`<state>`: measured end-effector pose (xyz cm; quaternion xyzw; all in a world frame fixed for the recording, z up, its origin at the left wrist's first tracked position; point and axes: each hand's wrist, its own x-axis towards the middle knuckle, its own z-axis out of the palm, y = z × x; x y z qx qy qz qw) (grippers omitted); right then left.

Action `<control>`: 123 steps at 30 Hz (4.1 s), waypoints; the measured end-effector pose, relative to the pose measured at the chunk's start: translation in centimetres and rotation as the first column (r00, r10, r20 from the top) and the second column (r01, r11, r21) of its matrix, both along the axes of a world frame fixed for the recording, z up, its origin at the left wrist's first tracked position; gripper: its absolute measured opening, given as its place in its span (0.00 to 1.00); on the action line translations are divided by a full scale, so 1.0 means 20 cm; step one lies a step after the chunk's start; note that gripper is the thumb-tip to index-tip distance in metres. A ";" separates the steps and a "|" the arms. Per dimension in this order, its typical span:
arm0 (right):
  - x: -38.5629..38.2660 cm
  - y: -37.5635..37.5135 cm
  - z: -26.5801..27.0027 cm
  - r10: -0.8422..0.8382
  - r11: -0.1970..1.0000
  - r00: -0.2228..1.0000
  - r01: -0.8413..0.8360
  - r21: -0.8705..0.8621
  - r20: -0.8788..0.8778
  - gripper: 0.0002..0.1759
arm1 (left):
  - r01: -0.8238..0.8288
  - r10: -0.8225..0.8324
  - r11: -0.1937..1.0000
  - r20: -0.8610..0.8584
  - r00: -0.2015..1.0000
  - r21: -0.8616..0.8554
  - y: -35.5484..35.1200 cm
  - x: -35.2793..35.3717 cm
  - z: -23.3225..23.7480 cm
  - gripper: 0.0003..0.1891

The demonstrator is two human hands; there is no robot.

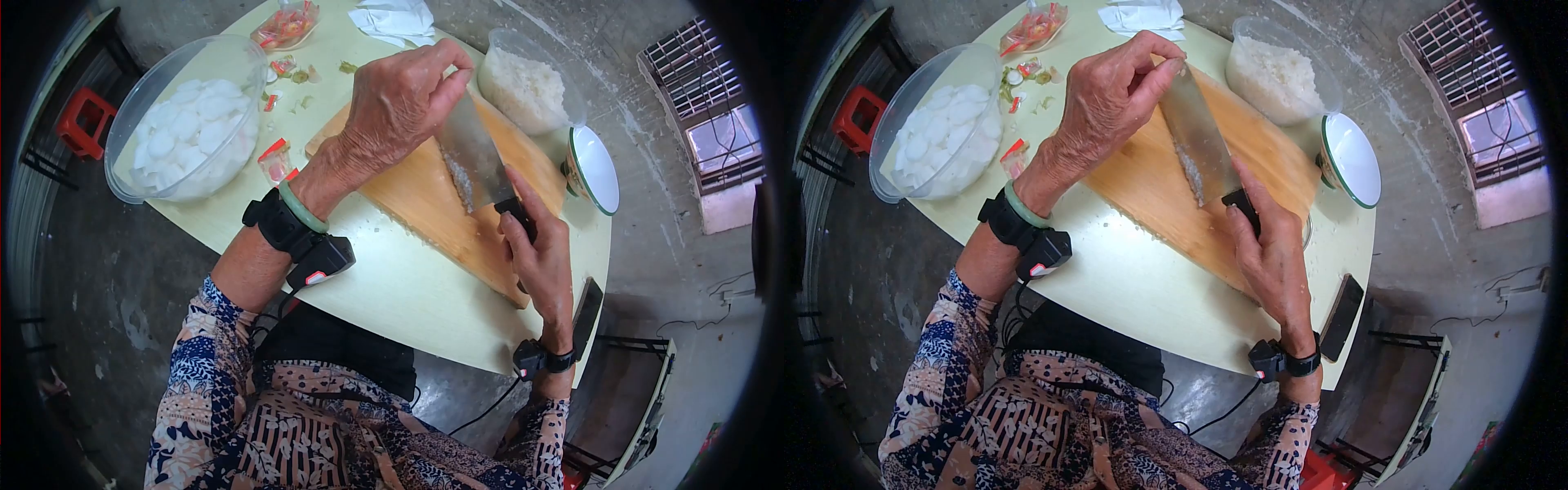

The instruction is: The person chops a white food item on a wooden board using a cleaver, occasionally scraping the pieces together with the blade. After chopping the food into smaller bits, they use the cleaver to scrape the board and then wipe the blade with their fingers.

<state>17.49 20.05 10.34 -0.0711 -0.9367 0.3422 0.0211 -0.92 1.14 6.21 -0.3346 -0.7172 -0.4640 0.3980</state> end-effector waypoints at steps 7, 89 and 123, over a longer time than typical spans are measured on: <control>-0.01 0.03 -0.04 0.037 0.997 0.990 -0.028 0.070 -0.135 0.33 | 0.035 -0.035 0.999 -0.002 0.999 0.015 0.02 0.00 -0.01 0.05; 0.13 0.04 -0.08 0.178 0.910 0.923 -0.022 0.414 -0.341 0.37 | 0.353 -0.267 0.914 0.360 0.894 -0.198 0.09 0.05 -0.17 0.06; 0.29 0.13 -0.20 -0.259 0.437 0.963 0.049 -0.898 -0.073 0.35 | 0.267 -0.301 0.690 0.069 0.951 -0.673 0.05 0.45 -0.27 0.39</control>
